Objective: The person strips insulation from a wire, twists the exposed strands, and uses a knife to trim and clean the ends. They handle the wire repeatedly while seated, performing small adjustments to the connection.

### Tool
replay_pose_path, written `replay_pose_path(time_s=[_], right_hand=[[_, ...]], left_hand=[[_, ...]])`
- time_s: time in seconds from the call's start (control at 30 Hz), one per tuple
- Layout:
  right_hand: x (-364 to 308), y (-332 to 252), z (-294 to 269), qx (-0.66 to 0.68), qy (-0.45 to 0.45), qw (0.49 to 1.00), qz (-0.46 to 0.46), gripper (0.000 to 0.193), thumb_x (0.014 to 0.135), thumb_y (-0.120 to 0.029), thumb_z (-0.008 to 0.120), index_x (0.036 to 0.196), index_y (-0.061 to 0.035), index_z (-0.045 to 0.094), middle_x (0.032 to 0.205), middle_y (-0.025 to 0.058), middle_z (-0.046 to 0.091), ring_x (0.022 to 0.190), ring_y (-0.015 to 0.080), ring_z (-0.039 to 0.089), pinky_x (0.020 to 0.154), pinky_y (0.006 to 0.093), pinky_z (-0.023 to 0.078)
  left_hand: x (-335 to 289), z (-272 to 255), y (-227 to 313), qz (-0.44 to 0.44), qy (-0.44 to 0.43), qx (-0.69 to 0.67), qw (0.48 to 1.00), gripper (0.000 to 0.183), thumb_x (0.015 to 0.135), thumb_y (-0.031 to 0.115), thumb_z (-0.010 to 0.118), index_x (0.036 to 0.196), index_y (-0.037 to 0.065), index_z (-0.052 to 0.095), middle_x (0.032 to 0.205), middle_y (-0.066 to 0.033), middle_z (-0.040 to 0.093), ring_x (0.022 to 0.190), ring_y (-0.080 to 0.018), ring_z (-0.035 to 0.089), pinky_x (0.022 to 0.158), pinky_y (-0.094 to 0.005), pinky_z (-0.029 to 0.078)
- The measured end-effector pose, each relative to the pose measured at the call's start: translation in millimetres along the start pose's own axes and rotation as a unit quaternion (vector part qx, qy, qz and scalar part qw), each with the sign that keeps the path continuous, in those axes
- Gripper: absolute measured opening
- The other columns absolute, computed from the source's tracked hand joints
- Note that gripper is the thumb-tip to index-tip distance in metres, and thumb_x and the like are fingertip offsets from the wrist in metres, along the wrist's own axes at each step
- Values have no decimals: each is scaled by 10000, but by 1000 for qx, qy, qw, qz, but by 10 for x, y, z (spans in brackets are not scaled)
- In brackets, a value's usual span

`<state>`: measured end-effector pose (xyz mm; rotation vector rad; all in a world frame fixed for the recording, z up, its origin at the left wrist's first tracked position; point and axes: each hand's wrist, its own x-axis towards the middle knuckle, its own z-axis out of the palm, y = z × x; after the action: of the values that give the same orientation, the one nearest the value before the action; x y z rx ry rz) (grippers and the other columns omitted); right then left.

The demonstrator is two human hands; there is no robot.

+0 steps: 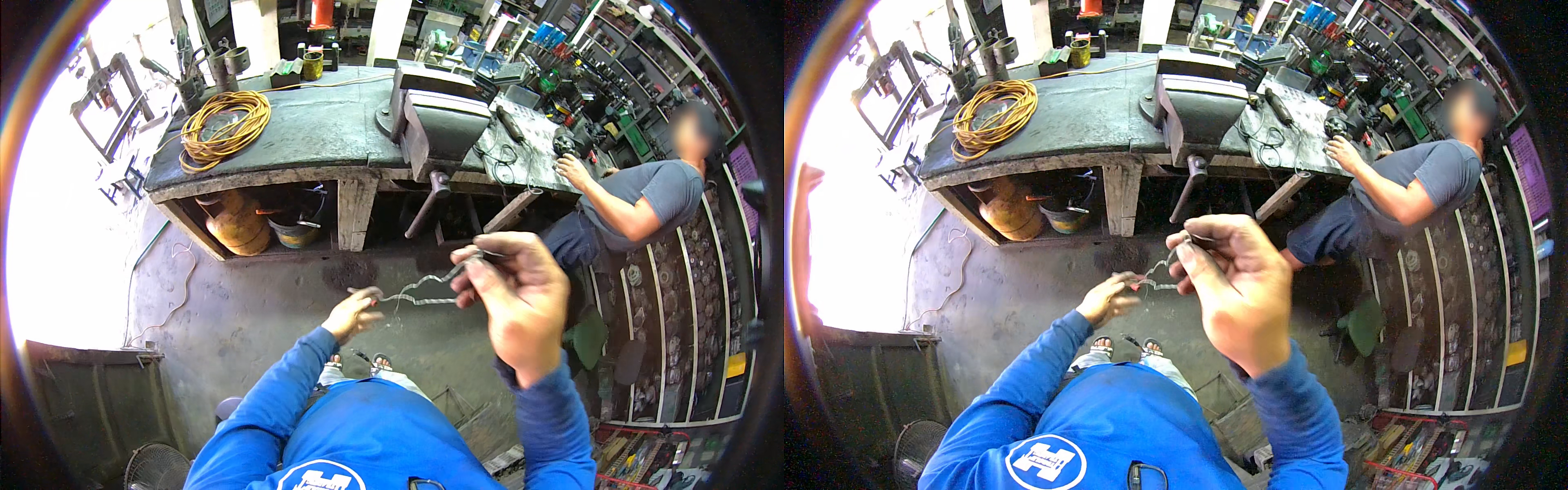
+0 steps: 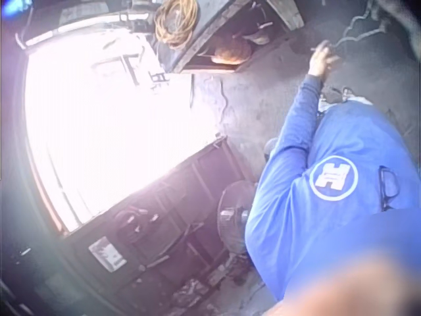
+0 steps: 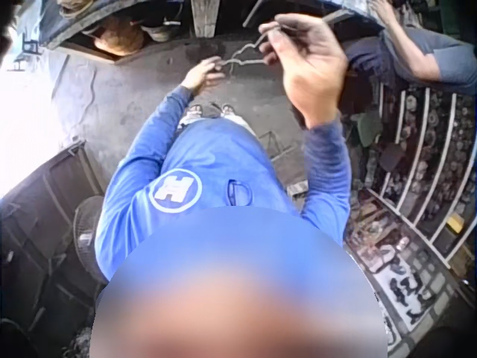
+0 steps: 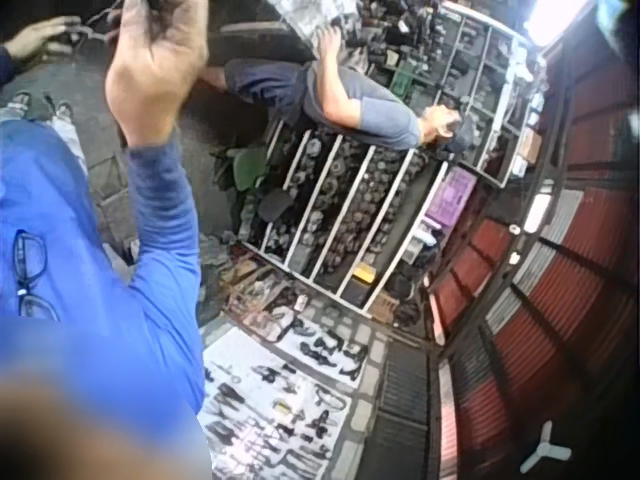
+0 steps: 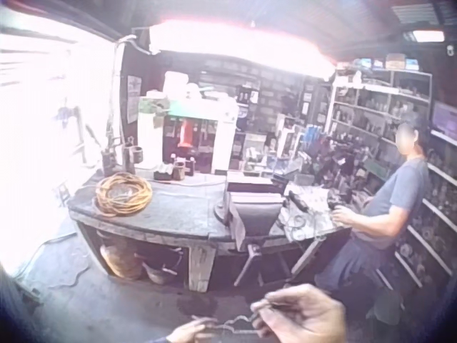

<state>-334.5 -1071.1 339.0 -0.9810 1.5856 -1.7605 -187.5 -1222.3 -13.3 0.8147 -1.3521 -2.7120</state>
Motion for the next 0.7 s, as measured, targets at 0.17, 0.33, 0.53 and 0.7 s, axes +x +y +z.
replay_pose_path(time_s=[0.17, 0.33, 0.53, 0.7], right_hand=[[67, 740, -135, 86, 47, 987, 128, 160, 957, 2, 630, 1111, -26, 595, 1018, 109, 712, 798, 151, 688, 665, 289, 592], [-99, 1076, -282, 162, 78, 973, 144, 170, 961, 7, 615, 1124, -29, 584, 1019, 122, 706, 815, 176, 692, 699, 331, 612], [-387, 1243, -472, 174, 92, 968, 156, 189, 973, 30, 562, 1154, -22, 562, 1103, 143, 680, 881, 184, 685, 759, 344, 618], [-725, 1196, -628, 139, 56, 980, 129, 417, 984, 43, 506, 1392, -35, 463, 1216, 125, 656, 925, 168, 661, 808, 326, 608]], left_hand=[[-446, 342, 60, -41, -67, 43, 996, 661, 1035, 470, 474, 1544, 71, 335, 1530, -191, 417, 1156, -328, 606, 1065, -543, 437], [-309, 373, 17, 14, -31, 291, 956, 616, 943, 261, 677, 1462, 26, 441, 1420, -235, 532, 1313, -312, 531, 1090, -395, 442], [-175, 803, 307, 86, -95, 395, 910, 612, 944, 224, 651, 1481, 45, 416, 1395, -248, 544, 1313, -344, 532, 1089, -425, 442], [-57, 1364, 631, 135, -228, 312, 912, 501, 995, 231, 618, 1431, 32, 473, 1280, -170, 622, 1176, -234, 586, 1013, -384, 477]])
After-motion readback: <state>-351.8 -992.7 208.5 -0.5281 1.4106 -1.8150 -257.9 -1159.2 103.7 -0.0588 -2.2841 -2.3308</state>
